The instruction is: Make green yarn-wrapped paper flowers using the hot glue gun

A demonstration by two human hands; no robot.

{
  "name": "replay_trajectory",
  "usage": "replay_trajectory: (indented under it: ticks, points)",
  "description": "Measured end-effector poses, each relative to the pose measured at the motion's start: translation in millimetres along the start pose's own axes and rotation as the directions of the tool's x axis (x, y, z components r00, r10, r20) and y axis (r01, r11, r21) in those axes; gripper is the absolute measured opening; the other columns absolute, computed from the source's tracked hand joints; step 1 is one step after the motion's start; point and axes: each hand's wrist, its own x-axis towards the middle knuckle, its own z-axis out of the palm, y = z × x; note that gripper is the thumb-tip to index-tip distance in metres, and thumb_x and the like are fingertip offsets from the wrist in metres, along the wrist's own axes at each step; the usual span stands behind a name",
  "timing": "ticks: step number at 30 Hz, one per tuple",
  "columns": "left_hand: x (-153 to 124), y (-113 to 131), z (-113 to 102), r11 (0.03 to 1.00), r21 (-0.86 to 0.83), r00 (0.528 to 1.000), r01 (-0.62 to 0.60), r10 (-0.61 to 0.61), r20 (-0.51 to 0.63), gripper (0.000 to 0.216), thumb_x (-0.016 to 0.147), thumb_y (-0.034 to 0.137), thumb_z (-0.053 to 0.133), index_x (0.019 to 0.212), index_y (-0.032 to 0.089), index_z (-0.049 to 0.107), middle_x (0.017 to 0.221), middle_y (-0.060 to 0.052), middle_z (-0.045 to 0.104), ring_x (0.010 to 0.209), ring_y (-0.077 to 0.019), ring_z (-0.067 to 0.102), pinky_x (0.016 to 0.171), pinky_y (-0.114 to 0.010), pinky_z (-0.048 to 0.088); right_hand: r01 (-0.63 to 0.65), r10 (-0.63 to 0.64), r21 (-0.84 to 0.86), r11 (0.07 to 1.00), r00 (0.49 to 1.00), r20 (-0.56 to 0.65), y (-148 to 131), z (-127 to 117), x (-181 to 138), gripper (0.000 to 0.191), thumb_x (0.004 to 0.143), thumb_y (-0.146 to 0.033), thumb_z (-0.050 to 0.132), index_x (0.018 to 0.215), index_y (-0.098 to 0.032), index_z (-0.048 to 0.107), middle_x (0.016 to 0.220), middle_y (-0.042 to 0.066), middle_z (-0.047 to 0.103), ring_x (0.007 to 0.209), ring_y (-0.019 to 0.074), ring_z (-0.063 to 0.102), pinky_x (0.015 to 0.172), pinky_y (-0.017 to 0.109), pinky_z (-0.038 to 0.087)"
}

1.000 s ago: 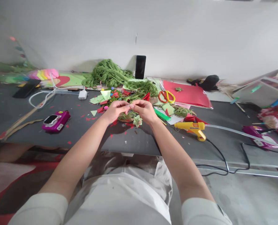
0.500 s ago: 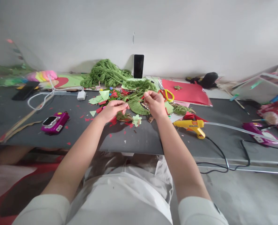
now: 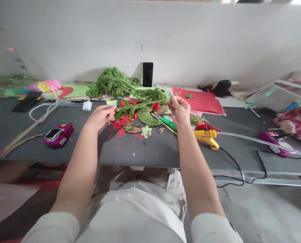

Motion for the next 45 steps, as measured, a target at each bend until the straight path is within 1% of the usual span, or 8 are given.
replay_trajectory:
  ticks: [10, 17, 23, 26, 28, 30, 37, 45]
  points:
    - [12.1, -3.4, -18.9, 0.959, -0.271, 0.948, -0.088, -0.003, -0.319, 0.016, 0.076, 0.023, 0.086, 0.077, 0.012, 0.075, 0.067, -0.001, 0.063, 0.058, -0.0052, 0.055, 0.058, -0.017, 0.046, -0.002, 0.001, -0.014, 1.0, 0.998, -0.057, -1.3, -7.5, 5.8, 0.045, 0.073, -0.05, 0.093, 0.069, -0.02, 0.059, 0.064, -0.007, 0.053, 0.056, 0.0045, 0.052, 0.059, 0.016, 0.051]
    - [11.0, -9.3, -7.0, 0.984, -0.048, 0.916, -0.173, 0.142, -0.374, 0.02, 0.072, 0.017, 0.082, 0.091, 0.016, 0.078, 0.098, -0.006, 0.077, 0.088, -0.0152, 0.071, 0.077, -0.024, 0.055, -0.008, 0.012, -0.065, 0.998, 0.997, 0.075, -4.6, 5.7, -8.0, 0.049, 0.059, -0.056, 0.098, 0.071, -0.021, 0.066, 0.066, -0.005, 0.057, 0.059, 0.0074, 0.054, 0.061, 0.022, 0.052]
    - [-2.5, -3.9, 50.2, 0.842, 0.292, 0.891, -0.453, 0.427, 0.152, 0.063, 0.078, 0.035, 0.087, 0.137, 0.024, 0.068, 0.156, -0.011, 0.059, 0.15, -0.0308, 0.048, 0.126, -0.045, 0.035, -0.003, 0.049, -0.129, 0.992, 0.933, 0.356, -14.6, 38.7, -32.4, 0.039, 0.071, -0.052, 0.094, 0.078, -0.021, 0.072, 0.07, -0.002, 0.063, 0.063, 0.0091, 0.057, 0.063, 0.025, 0.049]
    - [-1.0, -9.9, 89.1, 0.888, 0.113, 0.866, -0.446, 0.396, 0.306, 0.07, 0.076, 0.045, 0.089, 0.137, 0.021, 0.064, 0.148, -0.015, 0.064, 0.139, -0.0298, 0.059, 0.119, -0.042, 0.043, 0.014, 0.053, -0.13, 0.991, 0.867, 0.496, -25.3, 60.1, -42.3, 0.034, 0.078, -0.05, 0.09, 0.08, -0.021, 0.072, 0.074, -0.001, 0.065, 0.066, 0.0102, 0.059, 0.065, 0.026, 0.049]
    - [-0.3, -14.0, 103.3, 0.938, 0.037, 0.885, -0.346, 0.313, 0.345, 0.051, 0.084, 0.056, 0.08, 0.114, 0.016, 0.07, 0.108, -0.012, 0.078, 0.104, -0.0244, 0.073, 0.098, -0.038, 0.054, 0.058, 0.026, -0.147, 0.987, 0.857, 0.515, -31.8, 70.9, -43.8, 0.034, 0.08, -0.051, 0.088, 0.08, -0.021, 0.071, 0.072, 0.0, 0.063, 0.064, 0.0112, 0.057, 0.063, 0.027, 0.049]
    - [-2.6, -15.1, 104.4, 0.971, -0.014, 0.907, -0.237, 0.227, 0.354, 0.047, 0.087, 0.062, 0.074, 0.097, 0.016, 0.07, 0.073, -0.002, 0.068, 0.073, -0.0174, 0.068, 0.079, -0.033, 0.055, 0.111, -0.035, -0.139, 0.984, 0.887, 0.461, -33.8, 75.3, -39.7, 0.037, 0.079, -0.054, 0.087, 0.08, -0.021, 0.07, 0.07, -0.001, 0.061, 0.062, 0.0108, 0.054, 0.06, 0.027, 0.048]
    - [-16.6, -2.6, 63.2, 0.996, -0.052, 0.911, 0.079, -0.051, 0.409, 0.046, 0.082, 0.061, 0.08, 0.083, 0.016, 0.07, 0.055, 0.008, 0.03, 0.047, -0.0062, 0.027, 0.048, -0.024, 0.023, 0.071, -0.07, -0.012, 0.997, 0.991, 0.111, -6.0, 38.8, -6.5, 0.052, 0.065, -0.064, 0.093, 0.072, -0.023, 0.062, 0.066, -0.004, 0.053, 0.06, 0.0083, 0.05, 0.057, 0.022, 0.05]
    - [-14.3, 4.7, 6.9, 0.959, 0.241, 0.93, 0.146, -0.216, 0.296, 0.047, 0.08, 0.062, 0.08, 0.079, 0.016, 0.072, 0.057, 0.006, 0.028, 0.047, -0.006, 0.02, 0.046, -0.024, 0.012, 0.029, -0.02, -0.07, 0.997, 0.991, 0.131, 6.8, 10.9, 1.9, 0.053, 0.057, -0.063, 0.096, 0.071, -0.021, 0.066, 0.063, -0.004, 0.055, 0.057, 0.0074, 0.051, 0.054, 0.021, 0.048]
